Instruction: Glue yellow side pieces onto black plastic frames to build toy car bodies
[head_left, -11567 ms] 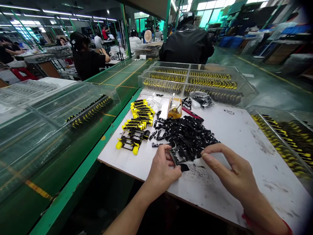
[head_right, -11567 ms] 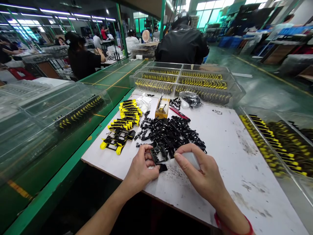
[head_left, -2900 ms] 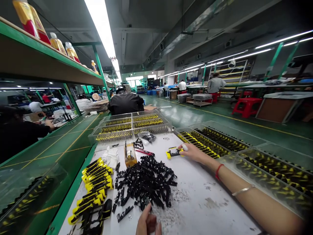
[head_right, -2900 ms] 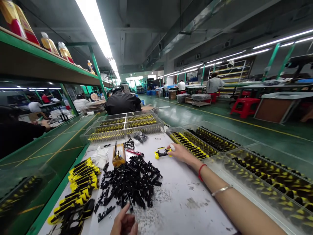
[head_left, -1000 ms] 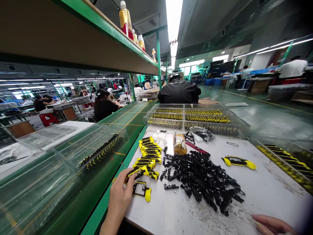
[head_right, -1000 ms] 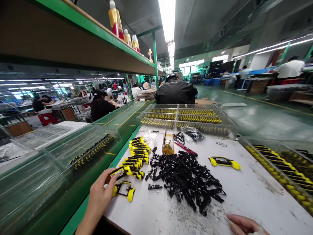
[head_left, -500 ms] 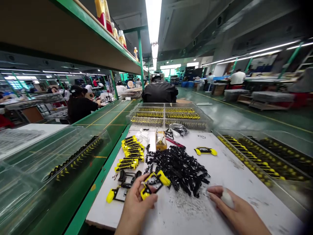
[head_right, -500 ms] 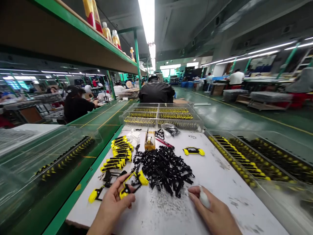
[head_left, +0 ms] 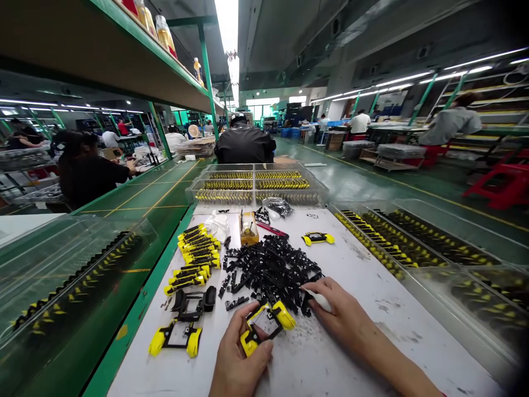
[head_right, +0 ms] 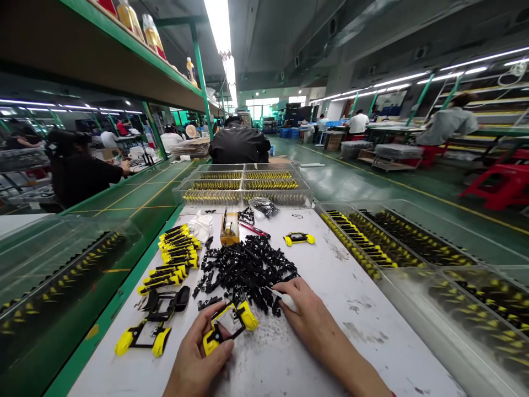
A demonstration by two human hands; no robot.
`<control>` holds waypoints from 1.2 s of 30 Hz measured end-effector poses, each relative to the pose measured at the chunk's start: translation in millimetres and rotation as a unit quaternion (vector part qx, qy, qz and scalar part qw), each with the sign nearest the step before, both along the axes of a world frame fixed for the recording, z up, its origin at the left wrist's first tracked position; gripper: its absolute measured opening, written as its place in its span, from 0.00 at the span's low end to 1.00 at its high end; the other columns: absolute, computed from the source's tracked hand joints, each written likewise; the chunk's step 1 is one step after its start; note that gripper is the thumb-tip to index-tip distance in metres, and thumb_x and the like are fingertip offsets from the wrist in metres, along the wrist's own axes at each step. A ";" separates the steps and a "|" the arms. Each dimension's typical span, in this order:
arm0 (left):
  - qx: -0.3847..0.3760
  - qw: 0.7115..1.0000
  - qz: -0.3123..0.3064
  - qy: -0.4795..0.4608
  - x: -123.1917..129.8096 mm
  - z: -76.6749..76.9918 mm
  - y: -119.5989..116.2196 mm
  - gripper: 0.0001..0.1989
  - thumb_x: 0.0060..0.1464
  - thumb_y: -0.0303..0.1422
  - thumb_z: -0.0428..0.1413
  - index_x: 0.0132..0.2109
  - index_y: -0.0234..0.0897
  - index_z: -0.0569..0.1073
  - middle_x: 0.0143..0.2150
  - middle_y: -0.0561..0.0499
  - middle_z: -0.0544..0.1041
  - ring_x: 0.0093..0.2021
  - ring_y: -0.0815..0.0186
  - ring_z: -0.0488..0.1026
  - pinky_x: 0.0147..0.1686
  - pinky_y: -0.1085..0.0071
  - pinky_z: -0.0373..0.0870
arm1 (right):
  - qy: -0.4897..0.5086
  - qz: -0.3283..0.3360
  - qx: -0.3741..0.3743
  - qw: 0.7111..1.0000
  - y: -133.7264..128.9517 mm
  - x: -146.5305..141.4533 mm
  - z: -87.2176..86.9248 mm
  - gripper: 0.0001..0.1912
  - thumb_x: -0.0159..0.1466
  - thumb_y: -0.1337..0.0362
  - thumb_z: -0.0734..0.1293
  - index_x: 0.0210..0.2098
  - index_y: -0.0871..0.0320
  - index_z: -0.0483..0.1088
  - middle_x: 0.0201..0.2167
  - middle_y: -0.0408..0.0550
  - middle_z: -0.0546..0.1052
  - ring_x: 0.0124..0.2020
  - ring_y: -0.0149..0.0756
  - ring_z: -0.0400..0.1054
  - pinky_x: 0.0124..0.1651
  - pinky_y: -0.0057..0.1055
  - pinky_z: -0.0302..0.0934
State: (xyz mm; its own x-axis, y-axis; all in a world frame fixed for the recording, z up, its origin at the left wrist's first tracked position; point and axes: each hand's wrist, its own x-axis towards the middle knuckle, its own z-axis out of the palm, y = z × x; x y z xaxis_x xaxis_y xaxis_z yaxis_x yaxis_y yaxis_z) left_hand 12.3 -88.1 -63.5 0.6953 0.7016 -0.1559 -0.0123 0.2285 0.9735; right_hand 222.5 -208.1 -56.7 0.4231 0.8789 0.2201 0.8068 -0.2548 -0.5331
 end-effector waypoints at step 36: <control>0.322 0.941 0.098 0.026 -3.0 -18.6 -16.6 0.09 0.54 0.40 0.56 0.40 0.43 0.77 0.35 0.50 0.73 0.37 0.64 0.73 0.39 0.70 0.69 | 0.564 -0.026 0.062 0.823 25.2 -86.8 8.0 0.18 0.53 0.54 0.70 0.28 0.58 0.61 0.18 0.39 0.72 0.19 0.27 0.65 0.26 0.23 0.57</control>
